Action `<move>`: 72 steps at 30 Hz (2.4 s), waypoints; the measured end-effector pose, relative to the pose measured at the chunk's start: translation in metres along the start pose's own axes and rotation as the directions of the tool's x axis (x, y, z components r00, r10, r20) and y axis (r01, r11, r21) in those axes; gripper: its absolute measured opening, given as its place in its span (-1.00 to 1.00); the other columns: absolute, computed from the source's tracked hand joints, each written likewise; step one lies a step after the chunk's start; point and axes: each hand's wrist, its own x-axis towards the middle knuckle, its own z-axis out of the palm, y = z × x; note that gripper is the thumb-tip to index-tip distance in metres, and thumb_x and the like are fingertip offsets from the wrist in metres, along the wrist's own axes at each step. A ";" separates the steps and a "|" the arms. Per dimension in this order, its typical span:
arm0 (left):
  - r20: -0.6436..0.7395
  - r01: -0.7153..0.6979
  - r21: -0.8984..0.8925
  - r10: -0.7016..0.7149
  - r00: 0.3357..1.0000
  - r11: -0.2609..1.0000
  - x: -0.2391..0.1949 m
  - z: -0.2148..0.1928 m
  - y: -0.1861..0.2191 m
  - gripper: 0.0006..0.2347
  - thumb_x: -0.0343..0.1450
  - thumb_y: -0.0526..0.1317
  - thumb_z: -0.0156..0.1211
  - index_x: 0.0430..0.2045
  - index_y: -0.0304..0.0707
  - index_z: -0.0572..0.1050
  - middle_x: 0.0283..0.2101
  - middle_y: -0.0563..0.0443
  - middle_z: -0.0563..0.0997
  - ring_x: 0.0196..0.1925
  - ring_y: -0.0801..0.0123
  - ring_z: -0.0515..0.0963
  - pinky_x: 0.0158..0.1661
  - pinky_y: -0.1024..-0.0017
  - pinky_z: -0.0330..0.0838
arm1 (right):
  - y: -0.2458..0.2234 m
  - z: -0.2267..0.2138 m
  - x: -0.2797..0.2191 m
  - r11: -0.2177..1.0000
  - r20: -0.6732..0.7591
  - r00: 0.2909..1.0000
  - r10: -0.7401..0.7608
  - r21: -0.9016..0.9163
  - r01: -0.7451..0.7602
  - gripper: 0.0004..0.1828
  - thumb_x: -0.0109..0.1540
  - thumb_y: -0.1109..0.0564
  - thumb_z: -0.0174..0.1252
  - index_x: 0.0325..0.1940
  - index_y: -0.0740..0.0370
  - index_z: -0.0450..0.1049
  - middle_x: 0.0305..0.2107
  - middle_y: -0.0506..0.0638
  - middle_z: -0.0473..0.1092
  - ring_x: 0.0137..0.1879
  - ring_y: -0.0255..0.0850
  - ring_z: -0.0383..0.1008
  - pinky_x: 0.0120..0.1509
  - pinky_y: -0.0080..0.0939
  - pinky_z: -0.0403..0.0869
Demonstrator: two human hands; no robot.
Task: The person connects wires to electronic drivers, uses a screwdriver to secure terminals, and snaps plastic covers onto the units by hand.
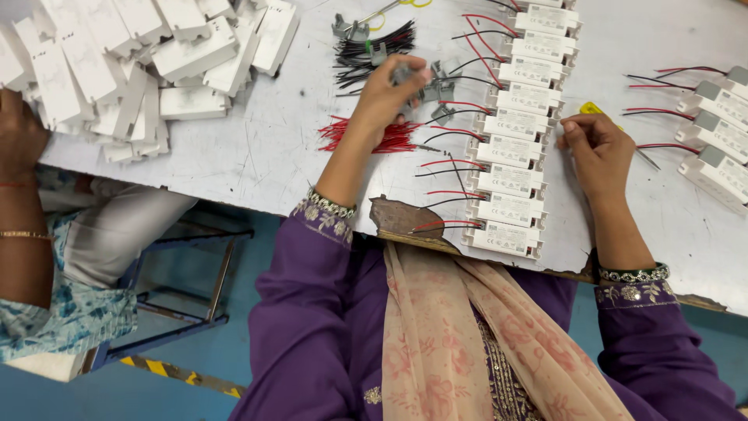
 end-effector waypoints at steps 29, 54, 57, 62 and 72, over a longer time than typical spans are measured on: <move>0.314 -0.197 0.067 0.167 0.935 0.978 -0.080 -0.010 -0.015 -0.74 0.59 -0.28 0.02 0.14 -0.35 0.49 0.10 0.01 0.59 0.10 0.43 0.48 0.17 0.42 0.39 | 0.015 -0.007 -0.002 1.000 0.060 0.998 -0.028 -0.005 0.028 -0.88 0.54 0.25 0.20 0.02 0.42 0.53 -0.30 -0.03 0.51 -0.18 -0.37 0.52 -0.05 -0.41 0.47; 0.143 -0.209 0.177 0.185 0.972 0.962 -0.168 -0.018 0.060 -0.71 0.43 -0.39 0.31 0.03 -0.24 0.48 0.06 0.01 0.54 0.05 0.39 0.61 -0.01 0.41 0.58 | -0.057 -0.012 -0.048 0.961 -0.078 0.996 -0.050 0.266 0.069 -0.85 0.55 0.22 0.16 0.13 0.37 0.40 -0.24 0.05 0.49 -0.22 -0.28 0.55 -0.13 -0.37 0.51; 0.251 -0.217 -0.093 0.234 0.940 0.972 -0.186 0.007 0.074 -0.72 0.45 -0.41 0.30 0.03 -0.28 0.46 0.07 -0.01 0.48 0.11 0.44 0.56 0.10 0.43 0.61 | -0.096 0.009 -0.082 0.946 0.078 0.977 -0.197 0.278 0.169 -0.77 0.54 0.16 0.16 0.20 0.37 0.37 -0.10 0.11 0.45 -0.13 -0.23 0.57 -0.07 -0.35 0.57; 0.285 -0.278 -0.065 0.285 0.915 0.958 -0.179 0.061 0.074 -0.71 0.46 -0.44 0.32 0.06 -0.30 0.49 0.01 -0.02 0.52 0.05 0.43 0.64 0.10 0.46 0.67 | -0.123 0.033 -0.094 0.941 0.261 0.923 -0.284 0.259 0.216 -0.64 0.39 0.26 0.25 0.27 0.37 0.43 0.07 0.13 0.33 0.04 -0.24 0.47 -0.02 -0.36 0.57; 0.336 -0.102 -0.165 0.153 0.929 0.981 -0.188 0.089 0.034 -0.71 0.48 -0.42 0.28 0.09 -0.28 0.47 -0.07 0.00 0.64 -0.01 0.44 0.69 0.06 0.49 0.62 | -0.097 0.026 -0.118 0.937 0.222 0.944 -0.243 0.305 0.170 -0.63 0.34 0.26 0.23 0.22 0.40 0.43 0.08 0.13 0.35 0.03 -0.27 0.46 -0.02 -0.38 0.53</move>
